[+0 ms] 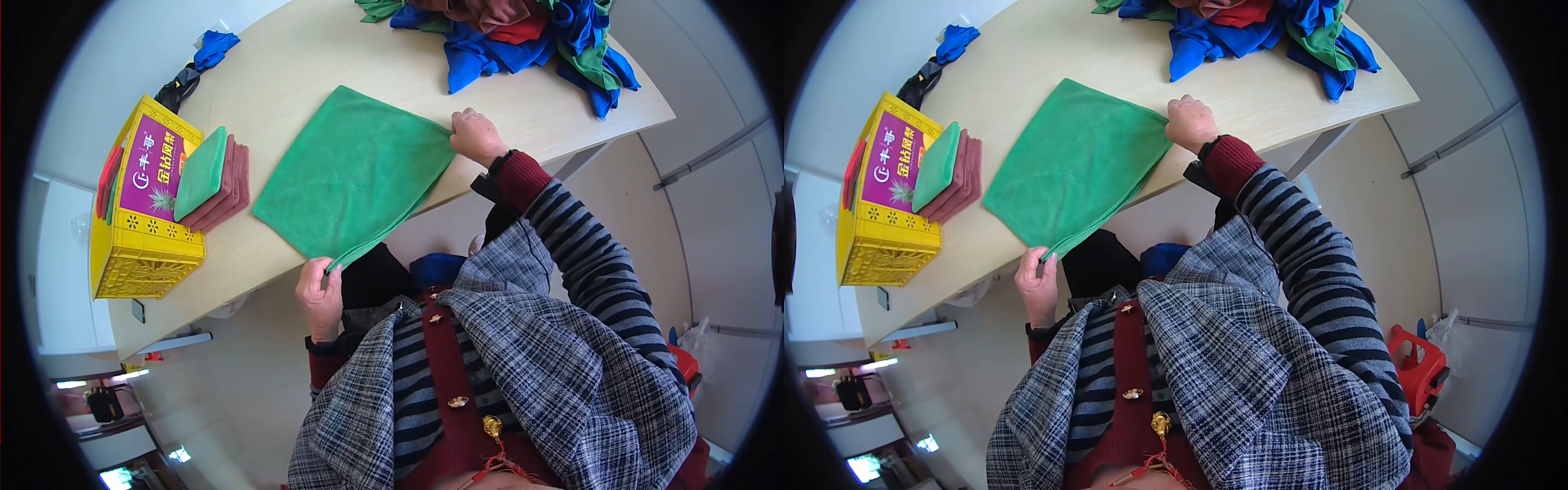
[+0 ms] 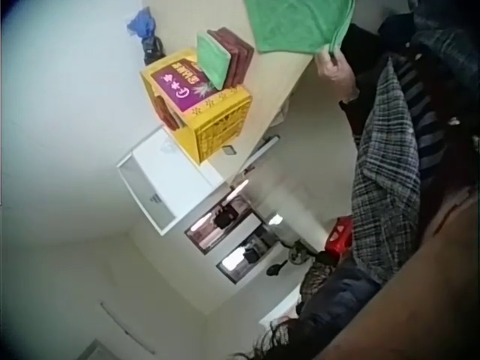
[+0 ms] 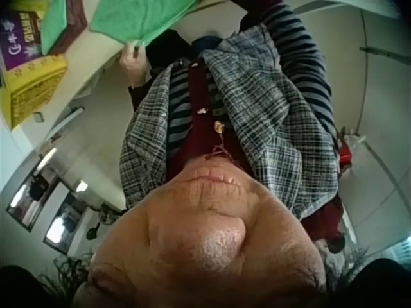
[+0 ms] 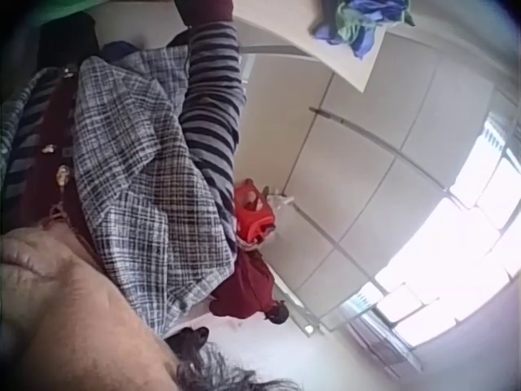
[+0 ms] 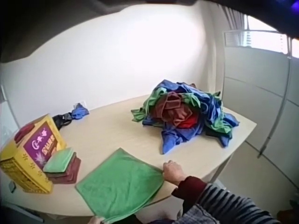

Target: The person folds a green cloth by hand on a table and places it onto a stack, then picks up a blue cloth from a pile, spreads it out, and folds it.

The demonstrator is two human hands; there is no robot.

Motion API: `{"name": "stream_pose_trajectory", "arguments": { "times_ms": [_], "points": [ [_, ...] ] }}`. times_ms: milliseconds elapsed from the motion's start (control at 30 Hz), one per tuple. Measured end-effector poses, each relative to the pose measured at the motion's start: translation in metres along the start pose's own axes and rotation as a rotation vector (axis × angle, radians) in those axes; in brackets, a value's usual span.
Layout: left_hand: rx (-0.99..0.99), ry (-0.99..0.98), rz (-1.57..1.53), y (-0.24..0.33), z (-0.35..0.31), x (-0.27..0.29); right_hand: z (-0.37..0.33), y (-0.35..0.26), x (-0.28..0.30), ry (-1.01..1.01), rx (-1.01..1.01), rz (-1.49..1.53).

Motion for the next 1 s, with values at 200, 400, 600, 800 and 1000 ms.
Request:
{"name": "stream_pose_trajectory", "arguments": {
  "times_ms": [200, 400, 600, 800, 1000],
  "points": [
    [-0.012, 0.043, 0.012, -0.006, -0.005, 0.007, -0.006, -0.010, 0.015, 0.025, 0.059, 0.142],
    [0.070, 0.094, -0.002, 0.000, 0.000, 0.021, -0.010, -0.002, 0.026, -0.159, -0.127, 0.597],
    [0.164, 0.145, -0.067, 0.007, 0.013, 0.045, -0.019, -0.018, 0.064, -0.359, -0.235, 1.068],
    [0.200, 0.250, -0.333, 0.018, 0.041, 0.070, -0.023, -0.040, 0.102, -0.416, -0.195, 1.354],
    [0.199, 0.275, -0.496, 0.018, 0.057, 0.089, -0.031, -0.064, 0.132, -0.424, -0.066, 1.535]
  ]
}}
Point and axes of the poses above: each hand's wrist, its own z-axis towards the middle knuckle, its own x-axis out of the back of the hand, y = z × x, the point moved 2 cm from there along z, towards the middle knuckle, and after that the axes turned 2 degrees about z, right-handed, at the moved point
